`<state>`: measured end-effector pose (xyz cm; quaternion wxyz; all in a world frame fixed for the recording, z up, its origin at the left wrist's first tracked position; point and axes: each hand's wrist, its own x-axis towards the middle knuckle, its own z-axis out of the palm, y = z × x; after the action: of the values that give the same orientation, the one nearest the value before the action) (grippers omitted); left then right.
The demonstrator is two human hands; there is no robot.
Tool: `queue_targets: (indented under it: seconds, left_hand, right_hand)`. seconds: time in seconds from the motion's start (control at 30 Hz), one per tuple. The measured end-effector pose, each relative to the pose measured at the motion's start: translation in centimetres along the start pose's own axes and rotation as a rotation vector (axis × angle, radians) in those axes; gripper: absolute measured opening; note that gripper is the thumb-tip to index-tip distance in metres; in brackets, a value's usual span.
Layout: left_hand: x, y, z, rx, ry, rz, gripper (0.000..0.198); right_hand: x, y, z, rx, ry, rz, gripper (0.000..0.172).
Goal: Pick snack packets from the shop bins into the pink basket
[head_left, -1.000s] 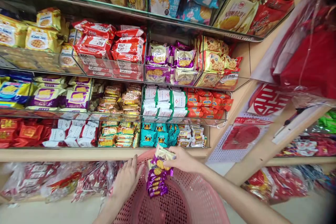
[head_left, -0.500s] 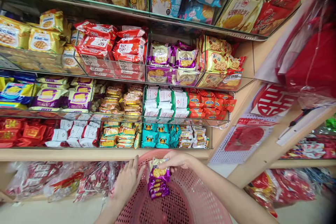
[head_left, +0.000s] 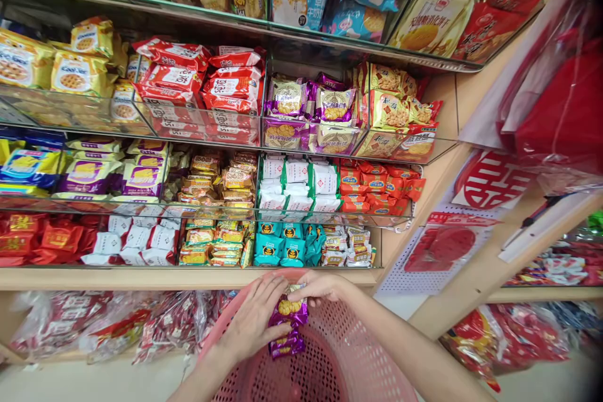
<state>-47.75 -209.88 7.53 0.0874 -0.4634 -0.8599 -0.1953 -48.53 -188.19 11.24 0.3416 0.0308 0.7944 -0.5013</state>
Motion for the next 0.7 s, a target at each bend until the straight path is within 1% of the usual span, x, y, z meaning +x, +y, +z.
queue_targets:
  seconds: [0.07,0.2,0.3,0.37,0.5,0.7]
  left_hand:
    - [0.9,0.3,-0.3,-0.037,-0.059,-0.001,0.079]
    - [2.2,0.8,-1.2,-0.096,-0.165,-0.061,0.086]
    - [2.6,0.7,-1.4,-0.101,-0.203,-0.098,0.088]
    - [2.6,0.6,-1.3,-0.097,-0.199,-0.108,0.089]
    - [2.6,0.5,-0.8,-0.081,-0.168,-0.119,0.091]
    - [3.0,0.5,0.6,0.045,-0.089,-0.144,0.081]
  right_hand:
    - [0.0,0.1,0.0,0.007,0.001,-0.011,0.047]
    - [0.2,0.3,-0.3,0.044,-0.021,-0.037,0.048]
    - [0.4,0.6,-0.4,0.063,-0.050,-0.053,0.047]
    - [0.6,0.9,-0.4,0.080,-0.054,-0.063,0.046]
    - [0.4,1.5,-0.3,0.132,0.002,-0.119,0.047]
    - [-1.2,3.0,-0.1,0.233,0.111,-0.150,0.051]
